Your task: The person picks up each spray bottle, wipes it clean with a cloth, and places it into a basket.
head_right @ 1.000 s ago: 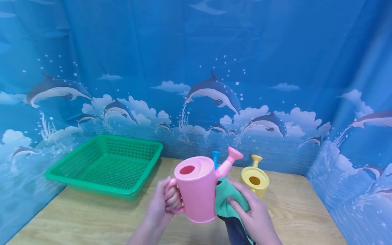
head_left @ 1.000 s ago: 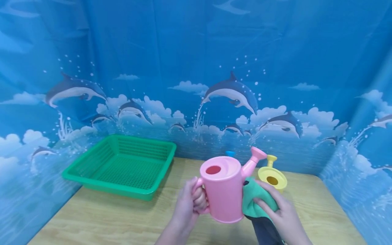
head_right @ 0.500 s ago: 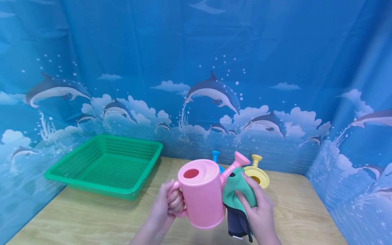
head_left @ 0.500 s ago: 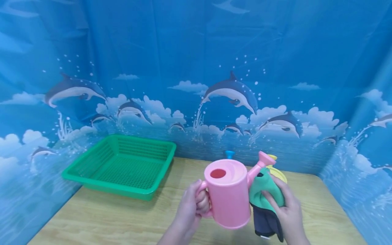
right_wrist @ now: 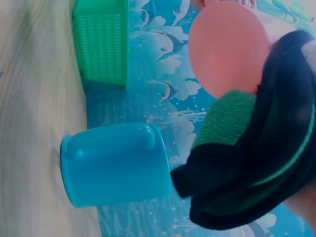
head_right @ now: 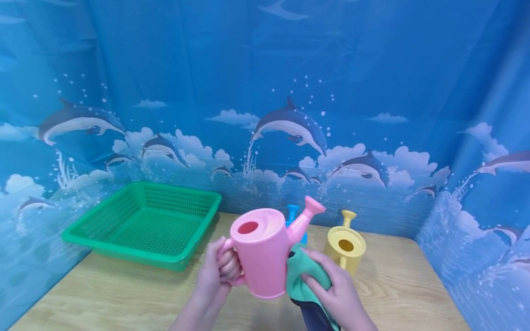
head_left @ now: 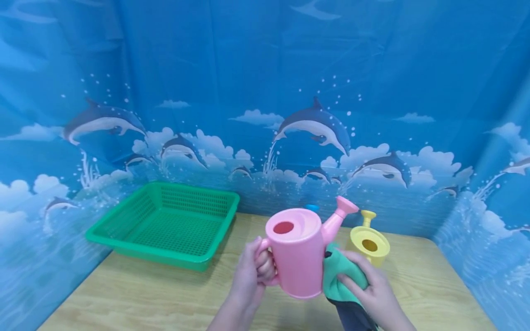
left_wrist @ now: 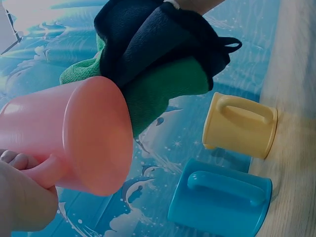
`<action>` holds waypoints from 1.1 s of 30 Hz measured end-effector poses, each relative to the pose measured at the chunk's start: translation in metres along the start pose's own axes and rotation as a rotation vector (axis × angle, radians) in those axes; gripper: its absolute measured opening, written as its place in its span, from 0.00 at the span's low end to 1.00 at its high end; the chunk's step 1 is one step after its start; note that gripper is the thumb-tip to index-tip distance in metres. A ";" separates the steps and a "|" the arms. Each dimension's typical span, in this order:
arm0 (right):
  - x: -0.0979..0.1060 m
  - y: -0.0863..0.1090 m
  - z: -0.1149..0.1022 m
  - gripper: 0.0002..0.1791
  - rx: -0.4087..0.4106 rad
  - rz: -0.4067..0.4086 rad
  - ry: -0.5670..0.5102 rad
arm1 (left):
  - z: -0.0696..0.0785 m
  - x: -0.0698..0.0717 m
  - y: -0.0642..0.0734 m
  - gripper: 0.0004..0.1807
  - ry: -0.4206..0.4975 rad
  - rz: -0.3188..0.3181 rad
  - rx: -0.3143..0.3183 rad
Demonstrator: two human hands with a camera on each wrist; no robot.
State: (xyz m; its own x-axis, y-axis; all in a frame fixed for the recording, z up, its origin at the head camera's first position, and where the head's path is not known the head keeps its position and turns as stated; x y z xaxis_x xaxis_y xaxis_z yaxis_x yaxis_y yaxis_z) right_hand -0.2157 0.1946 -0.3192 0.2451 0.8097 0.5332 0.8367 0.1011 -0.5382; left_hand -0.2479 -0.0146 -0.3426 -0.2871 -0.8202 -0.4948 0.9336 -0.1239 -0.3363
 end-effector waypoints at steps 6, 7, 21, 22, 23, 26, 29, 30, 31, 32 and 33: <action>-0.008 0.002 -0.001 0.28 0.070 -0.154 -0.052 | 0.003 0.006 0.000 0.28 -0.021 0.058 -0.008; -0.008 0.002 0.000 0.27 0.079 -0.175 -0.057 | 0.004 0.006 0.000 0.28 -0.024 0.058 -0.011; 0.004 0.002 0.011 0.28 0.062 -0.319 0.032 | 0.019 0.017 0.000 0.28 -0.250 0.140 -0.149; 0.007 0.001 0.010 0.28 0.067 -0.296 0.038 | 0.020 0.017 0.000 0.28 -0.284 0.147 -0.156; 0.010 0.001 0.009 0.29 0.077 -0.272 0.050 | 0.021 0.018 0.000 0.28 -0.313 0.153 -0.165; 0.018 -0.001 0.006 0.31 0.107 -0.213 0.091 | 0.024 0.018 0.000 0.28 -0.387 0.156 -0.205; 0.023 -0.001 0.006 0.33 0.107 -0.171 0.141 | 0.028 0.017 0.000 0.27 -0.474 0.163 -0.248; 0.024 -0.001 0.007 0.33 0.100 -0.161 0.155 | 0.029 0.017 0.001 0.26 -0.507 0.165 -0.265; 0.025 -0.001 0.008 0.33 0.087 -0.156 0.165 | 0.030 0.017 0.001 0.25 -0.540 0.167 -0.278; 0.026 -0.001 0.010 0.33 0.078 -0.152 0.171 | 0.032 0.016 0.002 0.24 -0.575 0.170 -0.291; 0.027 -0.001 0.011 0.32 0.069 -0.149 0.175 | 0.033 0.016 0.002 0.24 -0.607 0.170 -0.311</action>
Point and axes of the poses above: each hand's wrist, its own y-axis away from the middle knuckle, its own x-axis out of the back of the hand, z = x × y, the point moved 9 cm from there along -y, towards the middle knuckle, and after that the axes turned 9 degrees about -x, right-handed, at the moved point
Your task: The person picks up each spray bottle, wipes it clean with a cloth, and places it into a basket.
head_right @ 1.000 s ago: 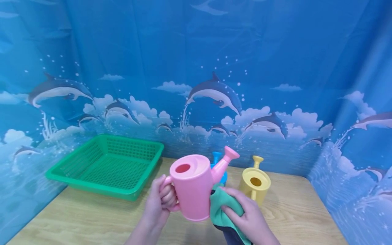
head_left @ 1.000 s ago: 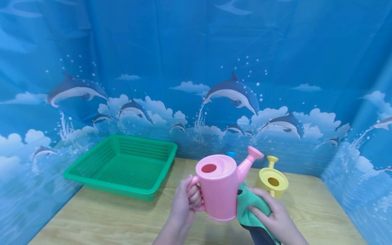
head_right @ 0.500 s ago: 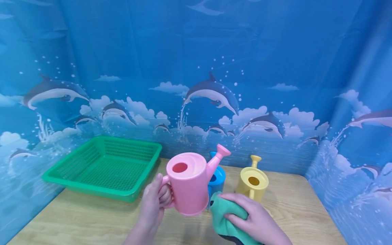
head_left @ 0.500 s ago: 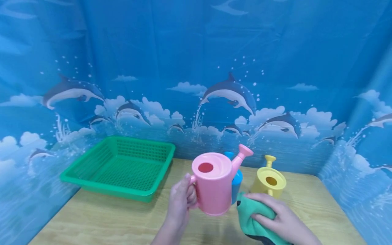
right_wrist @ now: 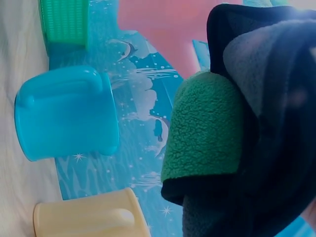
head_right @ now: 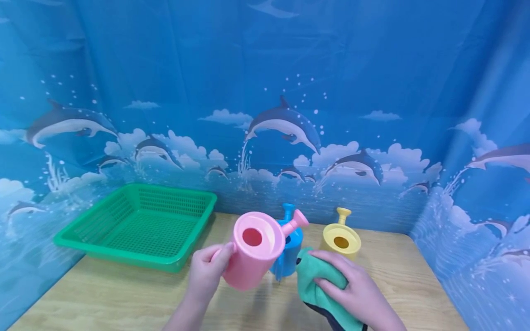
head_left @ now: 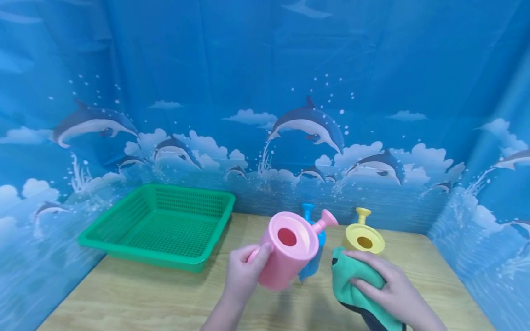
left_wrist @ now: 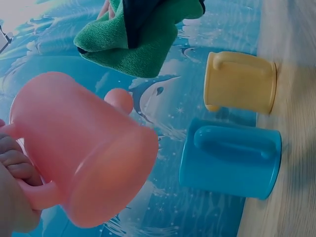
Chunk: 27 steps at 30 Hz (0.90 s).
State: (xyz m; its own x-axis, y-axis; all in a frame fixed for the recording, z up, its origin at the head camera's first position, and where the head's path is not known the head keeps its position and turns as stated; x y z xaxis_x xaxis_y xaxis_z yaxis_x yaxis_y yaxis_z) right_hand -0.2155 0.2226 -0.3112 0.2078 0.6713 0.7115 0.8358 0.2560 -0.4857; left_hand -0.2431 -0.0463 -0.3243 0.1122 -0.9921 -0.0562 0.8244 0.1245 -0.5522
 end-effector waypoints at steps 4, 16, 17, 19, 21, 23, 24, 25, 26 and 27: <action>0.002 0.000 0.003 0.32 -0.027 0.010 0.018 | 0.012 0.001 0.000 0.23 -0.088 0.000 -0.190; 0.007 0.001 0.005 0.34 -0.030 0.075 0.041 | 0.049 -0.010 0.015 0.30 -0.410 -0.002 -0.927; 0.008 0.001 0.005 0.34 -0.028 0.083 0.044 | 0.050 -0.011 0.016 0.30 -0.433 -0.001 -0.952; 0.009 0.001 0.004 0.34 -0.023 0.094 0.049 | 0.053 -0.014 0.019 0.30 -0.475 0.003 -1.003; 0.010 0.002 0.004 0.34 -0.019 0.102 0.053 | 0.056 -0.016 0.021 0.29 -0.490 0.000 -1.058; 0.011 0.002 0.004 0.35 -0.013 0.109 0.055 | 0.061 -0.018 0.025 0.28 -0.494 0.000 -1.122; 0.012 0.002 0.004 0.35 -0.010 0.113 0.056 | 0.064 -0.018 0.026 0.28 -0.491 -0.001 -1.158; 0.012 0.002 0.004 0.35 -0.009 0.116 0.055 | 0.067 -0.019 0.028 0.27 -0.486 -0.001 -1.195; 0.013 0.002 0.004 0.35 -0.008 0.119 0.055 | 0.070 -0.019 0.030 0.27 -0.478 -0.003 -1.229; 0.014 0.002 0.005 0.35 -0.005 0.124 0.054 | 0.074 -0.019 0.032 0.26 -0.473 -0.004 -1.265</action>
Point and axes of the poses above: each hand's wrist, its own y-axis away from the middle knuckle, its own x-axis out of the back of the hand, z = x × y, the point moved 9 cm from there along -y, towards the middle knuckle, and after that the axes turned 9 degrees about -x, right-handed, at the moved point
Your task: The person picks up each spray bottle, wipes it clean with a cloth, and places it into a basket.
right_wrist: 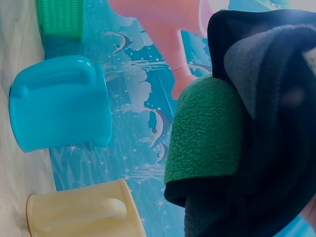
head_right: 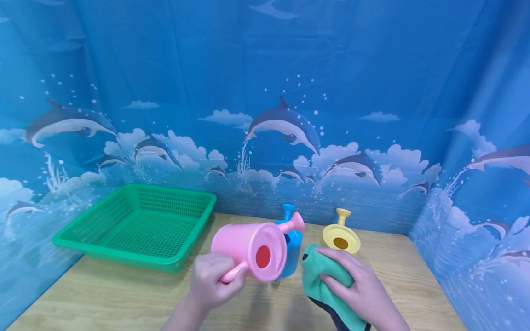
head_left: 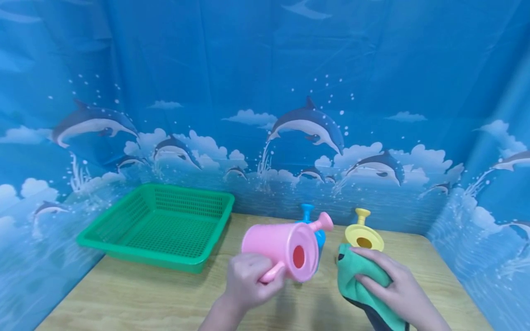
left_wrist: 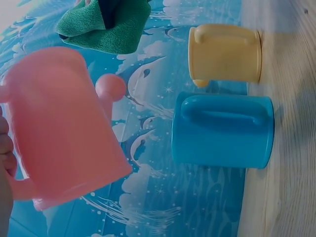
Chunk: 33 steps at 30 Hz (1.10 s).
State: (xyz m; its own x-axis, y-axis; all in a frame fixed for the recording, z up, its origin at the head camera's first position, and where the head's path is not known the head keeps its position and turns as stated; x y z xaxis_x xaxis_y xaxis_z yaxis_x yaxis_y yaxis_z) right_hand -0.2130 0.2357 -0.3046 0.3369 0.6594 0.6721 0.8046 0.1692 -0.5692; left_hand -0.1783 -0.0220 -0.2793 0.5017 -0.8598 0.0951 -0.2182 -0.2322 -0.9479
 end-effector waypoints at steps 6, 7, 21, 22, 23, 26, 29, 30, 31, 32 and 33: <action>0.004 0.001 0.001 0.36 0.001 0.019 -0.002 | 0.012 0.005 -0.013 0.24 -0.017 0.002 -0.156; 0.004 0.001 0.001 0.36 -0.006 0.019 -0.001 | 0.013 0.005 -0.015 0.23 -0.017 -0.006 -0.174; 0.018 0.001 0.002 0.33 -0.209 0.102 0.073 | 0.023 0.000 -0.017 0.24 -0.060 -0.110 -0.317; 0.020 0.002 -0.002 0.33 -0.199 0.129 0.075 | 0.023 -0.001 -0.017 0.24 -0.061 -0.112 -0.318; 0.022 0.003 -0.008 0.34 -0.182 0.155 0.076 | 0.024 -0.001 -0.017 0.24 -0.064 -0.114 -0.320; 0.028 0.004 -0.029 0.36 -0.086 0.236 0.067 | 0.024 -0.002 -0.016 0.24 -0.069 -0.121 -0.326; 0.030 0.002 -0.049 0.34 -0.006 0.296 0.071 | 0.026 -0.004 -0.015 0.23 -0.073 -0.136 -0.332; 0.030 0.000 -0.054 0.30 0.012 0.309 0.081 | 0.026 -0.005 -0.015 0.23 -0.074 -0.144 -0.333; 0.030 -0.003 -0.060 0.26 0.024 0.315 0.099 | 0.027 -0.006 -0.015 0.23 -0.075 -0.151 -0.334; 0.030 -0.006 -0.066 0.23 0.037 0.321 0.115 | 0.027 -0.008 -0.014 0.23 -0.077 -0.158 -0.335; 0.030 -0.009 -0.073 0.22 0.058 0.325 0.136 | 0.028 -0.009 -0.013 0.23 -0.079 -0.166 -0.334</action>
Point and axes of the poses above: each hand's wrist, its own y-axis away from the middle knuckle, its own x-axis out of the back of the hand, z = x × y, the point moved 9 cm from there along -y, towards the middle knuckle, and after that the axes turned 9 degrees about -x, right-handed, at the moved point
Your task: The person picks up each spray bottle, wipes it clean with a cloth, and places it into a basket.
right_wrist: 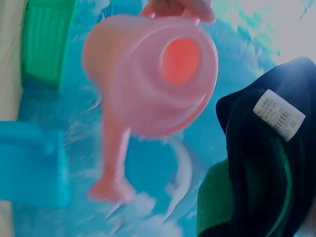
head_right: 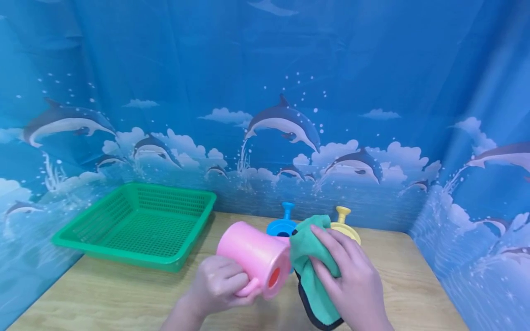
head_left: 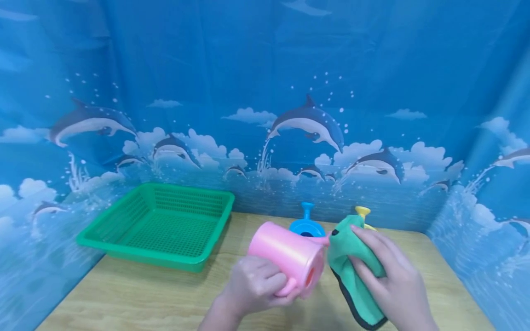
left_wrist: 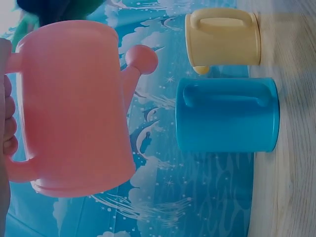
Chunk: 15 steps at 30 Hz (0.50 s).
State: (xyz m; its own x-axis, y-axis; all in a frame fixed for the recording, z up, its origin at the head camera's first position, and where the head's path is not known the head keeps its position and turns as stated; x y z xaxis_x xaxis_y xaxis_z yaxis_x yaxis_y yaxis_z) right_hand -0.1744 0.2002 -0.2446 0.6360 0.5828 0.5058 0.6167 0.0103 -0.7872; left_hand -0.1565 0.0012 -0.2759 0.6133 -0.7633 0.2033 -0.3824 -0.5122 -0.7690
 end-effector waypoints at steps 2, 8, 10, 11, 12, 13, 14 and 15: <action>-0.001 -0.008 -0.016 0.25 0.064 0.004 0.047 | 0.001 -0.003 0.001 0.23 0.000 -0.022 0.006; -0.005 -0.020 -0.061 0.27 0.222 -0.036 0.148 | 0.002 -0.009 0.004 0.23 0.006 -0.064 0.011; -0.011 -0.021 -0.068 0.27 0.239 -0.070 0.170 | 0.002 -0.008 0.001 0.23 0.000 -0.062 0.006; -0.014 -0.021 -0.070 0.27 0.245 -0.092 0.181 | 0.002 -0.007 -0.001 0.23 -0.005 -0.058 0.003; -0.018 -0.021 -0.072 0.24 0.254 -0.115 0.194 | 0.001 -0.006 -0.003 0.23 -0.007 -0.053 0.001; -0.022 -0.020 -0.073 0.22 0.265 -0.136 0.213 | 0.002 -0.005 -0.005 0.23 -0.010 -0.047 -0.004; -0.026 -0.019 -0.075 0.22 0.284 -0.149 0.228 | 0.002 -0.003 -0.007 0.23 -0.014 -0.039 -0.011; -0.030 -0.018 -0.076 0.24 0.299 -0.167 0.237 | 0.003 -0.003 -0.008 0.23 -0.021 -0.034 -0.022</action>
State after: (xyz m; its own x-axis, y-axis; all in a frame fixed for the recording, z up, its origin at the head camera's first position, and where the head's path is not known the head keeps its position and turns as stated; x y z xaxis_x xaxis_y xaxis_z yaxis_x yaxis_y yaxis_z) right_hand -0.1696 0.1205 -0.2186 0.6494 0.3502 0.6750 0.5808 0.3445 -0.7376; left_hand -0.1525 0.0088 -0.2718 0.6404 -0.7368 0.2167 -0.3756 -0.5466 -0.7485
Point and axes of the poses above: each hand's wrist, its own y-axis away from the middle knuckle, its own x-axis out of the back of the hand, z = x × y, the point moved 9 cm from there along -y, towards the middle knuckle, and after that the axes turned 9 degrees about -x, right-handed, at the moved point
